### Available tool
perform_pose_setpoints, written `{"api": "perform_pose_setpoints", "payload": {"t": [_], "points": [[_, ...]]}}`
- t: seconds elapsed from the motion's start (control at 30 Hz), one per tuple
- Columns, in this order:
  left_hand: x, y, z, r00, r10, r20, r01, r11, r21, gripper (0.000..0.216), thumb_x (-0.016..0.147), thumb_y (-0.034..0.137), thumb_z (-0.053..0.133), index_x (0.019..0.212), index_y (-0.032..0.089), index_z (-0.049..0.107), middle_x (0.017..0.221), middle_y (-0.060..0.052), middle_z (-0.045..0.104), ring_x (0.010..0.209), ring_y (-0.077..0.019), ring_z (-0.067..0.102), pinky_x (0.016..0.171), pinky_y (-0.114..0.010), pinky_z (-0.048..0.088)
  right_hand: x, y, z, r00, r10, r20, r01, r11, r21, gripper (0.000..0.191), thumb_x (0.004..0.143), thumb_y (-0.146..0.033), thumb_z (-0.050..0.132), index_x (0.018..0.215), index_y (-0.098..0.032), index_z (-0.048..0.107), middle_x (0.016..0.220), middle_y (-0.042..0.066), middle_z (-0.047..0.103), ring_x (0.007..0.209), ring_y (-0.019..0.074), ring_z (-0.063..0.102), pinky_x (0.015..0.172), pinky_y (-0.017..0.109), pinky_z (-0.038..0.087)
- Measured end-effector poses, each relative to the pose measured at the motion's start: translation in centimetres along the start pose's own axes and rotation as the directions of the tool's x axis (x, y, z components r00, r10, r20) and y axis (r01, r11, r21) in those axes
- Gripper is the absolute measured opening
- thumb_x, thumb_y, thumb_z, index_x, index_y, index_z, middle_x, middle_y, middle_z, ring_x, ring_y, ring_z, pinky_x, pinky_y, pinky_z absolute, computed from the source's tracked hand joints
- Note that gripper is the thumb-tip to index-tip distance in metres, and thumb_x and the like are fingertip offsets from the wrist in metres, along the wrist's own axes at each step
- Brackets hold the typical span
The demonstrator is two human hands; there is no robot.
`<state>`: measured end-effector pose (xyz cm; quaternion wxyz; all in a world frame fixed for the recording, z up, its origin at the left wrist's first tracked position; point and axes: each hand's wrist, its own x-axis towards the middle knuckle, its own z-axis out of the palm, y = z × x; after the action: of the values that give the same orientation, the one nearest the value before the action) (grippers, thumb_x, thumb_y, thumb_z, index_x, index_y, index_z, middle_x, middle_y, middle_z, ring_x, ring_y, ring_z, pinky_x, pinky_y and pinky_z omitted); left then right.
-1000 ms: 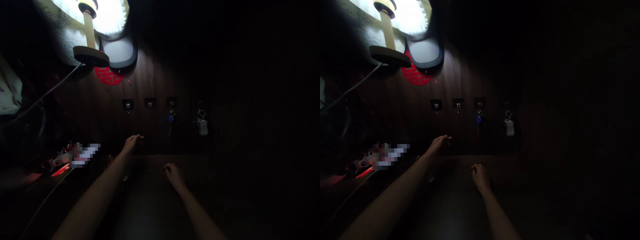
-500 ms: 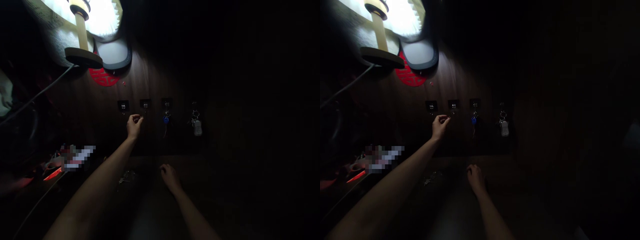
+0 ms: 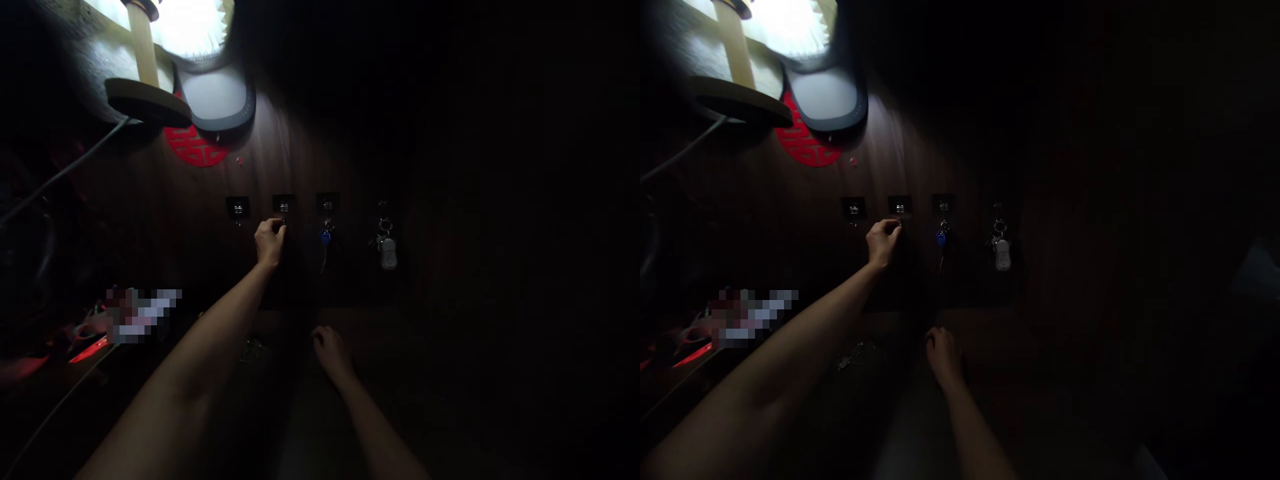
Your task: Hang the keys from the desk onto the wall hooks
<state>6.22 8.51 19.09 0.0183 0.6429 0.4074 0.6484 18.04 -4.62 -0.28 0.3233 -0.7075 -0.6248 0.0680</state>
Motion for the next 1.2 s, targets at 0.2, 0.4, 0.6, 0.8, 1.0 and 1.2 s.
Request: {"api": "perform_pose_setpoints", "payload": {"t": [0.2,0.4,0.6,0.8,1.0,1.2], "points": [[-1.0,-0.1,0.3,0.994,-0.107,0.012,0.107,0.993,-0.051,0.019,0.073,0.024,0.062,0.091,0.019,0.059,0.088,-0.004,0.065,0.084,-0.0165,0.061,0.078,-0.027,0.045,0.0,-0.1,-0.1,1.0,0.02,0.013,-0.02,1.0,0.001,0.023,0.081,-0.015,0.042,0.087,-0.024,0.063,0.095,0.003,0.063,0.092,0.0155,0.057,0.072,0.023,0.037],[-2.8,-1.0,0.0,0.986,-0.159,0.043,0.162,0.984,-0.072,0.027,0.072,0.029,0.064,0.096,0.021,0.055,0.09,-0.003,0.066,0.085,-0.0162,0.061,0.077,-0.027,0.045,0.1,0.0,0.0,1.0,0.003,-0.003,-0.003,1.0,0.001,0.022,0.08,-0.014,0.044,0.085,-0.024,0.063,0.092,0.002,0.062,0.09,0.0145,0.057,0.071,0.023,0.037],[-7.7,-3.2,-2.2,0.966,-0.234,0.107,0.245,0.964,-0.106,0.017,0.075,0.027,0.059,0.091,0.02,0.057,0.087,-0.002,0.066,0.084,-0.0154,0.061,0.077,-0.026,0.046,0.0,-0.1,-0.1,1.0,0.006,0.016,-0.007,1.0,0.011,0.022,0.081,-0.014,0.043,0.086,-0.024,0.063,0.092,0.002,0.062,0.088,0.0138,0.057,0.071,0.022,0.037],[-12.4,-6.4,-5.4,0.923,-0.342,0.179,0.366,0.922,-0.124,0.018,0.075,0.03,0.054,0.088,0.017,0.058,0.085,-0.004,0.065,0.082,-0.0163,0.061,0.074,-0.027,0.047,0.1,-0.1,-0.1,1.0,-0.005,0.025,0.006,1.0,-0.01,0.022,0.081,-0.016,0.043,0.087,-0.023,0.063,0.093,0.003,0.062,0.09,0.0156,0.056,0.073,0.024,0.037],[-13.8,-9.2,-9.3,0.881,-0.436,0.181,0.457,0.885,-0.091,0.022,0.073,0.034,0.054,0.088,0.018,0.058,0.081,-0.003,0.065,0.08,-0.0175,0.062,0.072,-0.028,0.048,0.1,-0.3,-0.2,1.0,-0.006,0.025,0.006,1.0,0.011,0.022,0.081,-0.015,0.043,0.086,-0.023,0.063,0.094,0.003,0.062,0.089,0.0148,0.057,0.073,0.023,0.037],[-14.9,-11.4,-12.0,0.852,-0.509,0.125,0.521,0.848,-0.097,0.027,0.07,0.034,0.056,0.091,0.018,0.059,0.08,-0.003,0.065,0.08,-0.0189,0.064,0.071,-0.029,0.049,0.2,-0.3,-0.1,1.0,-0.005,0.023,0.004,1.0,0.022,0.021,0.08,-0.014,0.044,0.085,-0.022,0.063,0.093,0.003,0.062,0.088,0.0152,0.057,0.073,0.023,0.038]]}}
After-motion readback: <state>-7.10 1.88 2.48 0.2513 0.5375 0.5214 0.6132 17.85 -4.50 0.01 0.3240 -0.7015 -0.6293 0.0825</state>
